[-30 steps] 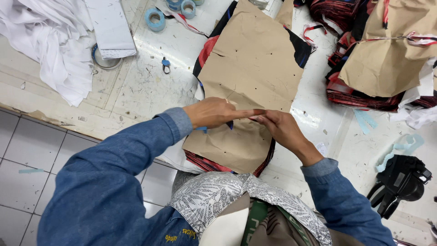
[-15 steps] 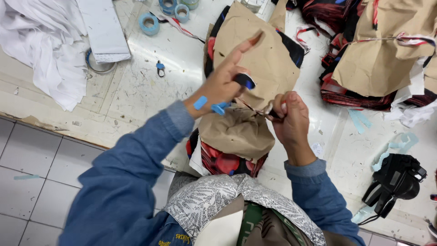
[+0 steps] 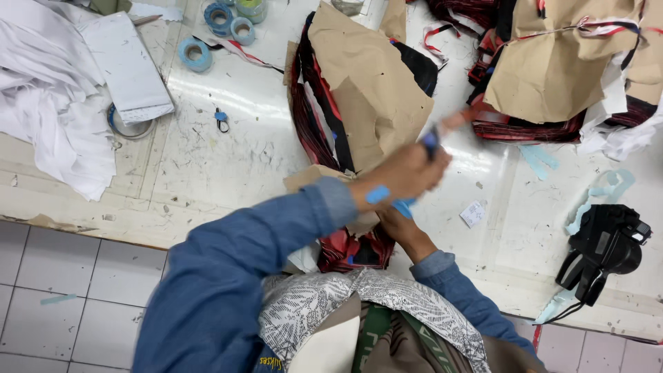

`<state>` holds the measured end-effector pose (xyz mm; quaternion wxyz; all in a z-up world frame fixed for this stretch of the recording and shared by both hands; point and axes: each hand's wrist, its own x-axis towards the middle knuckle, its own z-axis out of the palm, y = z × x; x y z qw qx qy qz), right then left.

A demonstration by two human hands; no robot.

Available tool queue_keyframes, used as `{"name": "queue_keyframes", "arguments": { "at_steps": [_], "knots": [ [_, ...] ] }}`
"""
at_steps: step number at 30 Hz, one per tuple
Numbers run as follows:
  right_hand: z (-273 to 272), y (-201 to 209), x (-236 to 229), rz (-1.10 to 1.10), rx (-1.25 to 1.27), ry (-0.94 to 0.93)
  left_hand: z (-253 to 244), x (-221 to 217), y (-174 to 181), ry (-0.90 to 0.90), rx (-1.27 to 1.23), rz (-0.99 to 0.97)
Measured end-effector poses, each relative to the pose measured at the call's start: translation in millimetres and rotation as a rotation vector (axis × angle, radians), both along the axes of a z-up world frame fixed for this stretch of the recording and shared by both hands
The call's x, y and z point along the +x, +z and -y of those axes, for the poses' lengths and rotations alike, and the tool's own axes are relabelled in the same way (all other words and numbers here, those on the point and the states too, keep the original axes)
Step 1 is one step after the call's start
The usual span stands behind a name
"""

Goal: The person applies adhesive labels to patterned fabric pieces, stacks them between sheets of brown paper, and ties the bundles with fabric strips.

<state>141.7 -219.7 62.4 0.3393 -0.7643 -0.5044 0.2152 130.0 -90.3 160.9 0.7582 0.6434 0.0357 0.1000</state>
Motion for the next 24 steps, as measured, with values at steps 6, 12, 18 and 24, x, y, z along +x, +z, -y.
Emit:
{"name": "queue_keyframes", "arguments": {
  "at_steps": [6,12,18,24],
  "knots": [
    [-4,-14,1,-0.508,0.181,-0.429,56,19,-30,-0.366,0.605,-0.042],
    [21,-117,-2,-0.634,0.267,-0.643,0,-47,-37,-0.059,0.753,-0.104],
    [20,-99,0,-0.606,0.242,-0.585,-2,-55,-117,0.031,1.308,0.043],
    [43,-32,14,-0.986,0.362,-0.557,-29,-52,-80,-0.153,0.57,-0.124]
  ]
}}
